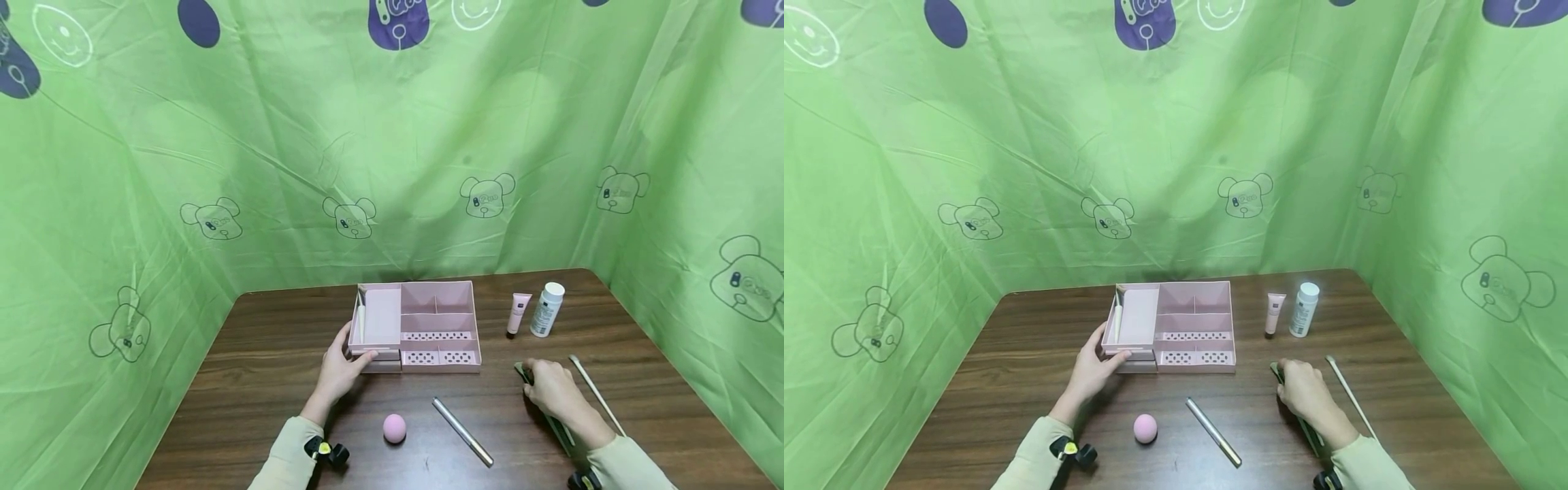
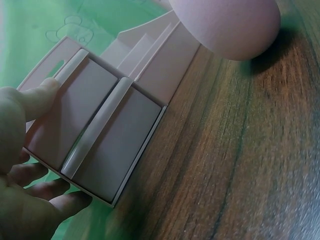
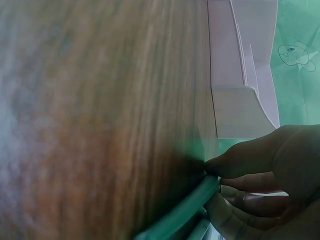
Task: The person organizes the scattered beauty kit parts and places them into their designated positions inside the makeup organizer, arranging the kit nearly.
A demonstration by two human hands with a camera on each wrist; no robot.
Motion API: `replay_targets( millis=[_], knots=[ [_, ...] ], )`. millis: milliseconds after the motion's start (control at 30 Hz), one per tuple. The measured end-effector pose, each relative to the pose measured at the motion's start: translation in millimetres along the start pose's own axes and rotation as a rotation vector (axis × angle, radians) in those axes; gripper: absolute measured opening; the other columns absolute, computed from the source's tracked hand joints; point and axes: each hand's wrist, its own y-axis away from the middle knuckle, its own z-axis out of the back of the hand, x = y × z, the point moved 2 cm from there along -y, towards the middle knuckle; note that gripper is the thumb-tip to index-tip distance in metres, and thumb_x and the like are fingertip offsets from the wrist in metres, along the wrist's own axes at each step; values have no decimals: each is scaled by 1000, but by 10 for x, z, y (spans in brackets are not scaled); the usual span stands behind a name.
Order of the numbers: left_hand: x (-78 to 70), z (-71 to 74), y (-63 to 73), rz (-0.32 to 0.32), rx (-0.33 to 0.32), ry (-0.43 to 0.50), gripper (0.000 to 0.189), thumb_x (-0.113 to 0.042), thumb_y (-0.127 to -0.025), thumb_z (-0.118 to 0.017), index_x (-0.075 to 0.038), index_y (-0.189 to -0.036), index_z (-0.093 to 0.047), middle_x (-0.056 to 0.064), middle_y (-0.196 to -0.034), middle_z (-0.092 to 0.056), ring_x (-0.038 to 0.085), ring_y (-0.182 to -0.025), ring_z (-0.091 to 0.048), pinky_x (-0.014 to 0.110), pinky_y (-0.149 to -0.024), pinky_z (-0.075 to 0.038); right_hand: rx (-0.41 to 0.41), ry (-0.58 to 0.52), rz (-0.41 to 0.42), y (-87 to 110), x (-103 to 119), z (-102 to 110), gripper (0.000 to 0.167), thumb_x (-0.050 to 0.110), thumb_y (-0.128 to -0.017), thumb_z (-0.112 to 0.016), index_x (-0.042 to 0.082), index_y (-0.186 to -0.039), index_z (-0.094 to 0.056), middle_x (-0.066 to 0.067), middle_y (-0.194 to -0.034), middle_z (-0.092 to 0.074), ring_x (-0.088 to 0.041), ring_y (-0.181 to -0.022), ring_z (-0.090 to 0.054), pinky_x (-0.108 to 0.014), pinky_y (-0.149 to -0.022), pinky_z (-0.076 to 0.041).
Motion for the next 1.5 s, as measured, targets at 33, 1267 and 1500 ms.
replay_targets(
  millis=[33,1267,1500],
  knots=[
    [4,0,-1,-2,-2,-5,84,-20,-75,-86,-12,-146,-42,17,-141,-53,28,-128,-53,37,-106,-45,-2,-1,-1,2,1,-1,25,6,-68,-74,5,-92,-67,-4,-72,-63,-31,-70,-64,-53,-57,-50],
    [21,-3,-8,-3,-3,-18,85,-20,-74,-86,-10,-146,-42,18,-139,-55,26,-126,-54,37,-105,-47,-78,-261,44,-414,453,254,26,10,-74,-75,6,-99,-72,2,-77,-72,-13,-70,-66,-32,-64,-54],
    [18,1,-5,-10,-5,-21,84,-21,-74,-86,-10,-145,-42,18,-138,-55,26,-126,-54,38,-105,-46,-81,-298,49,-525,618,273,26,10,-75,-74,6,-100,-72,3,-76,-71,-9,-68,-64,-30,-64,-54]
  ],
)
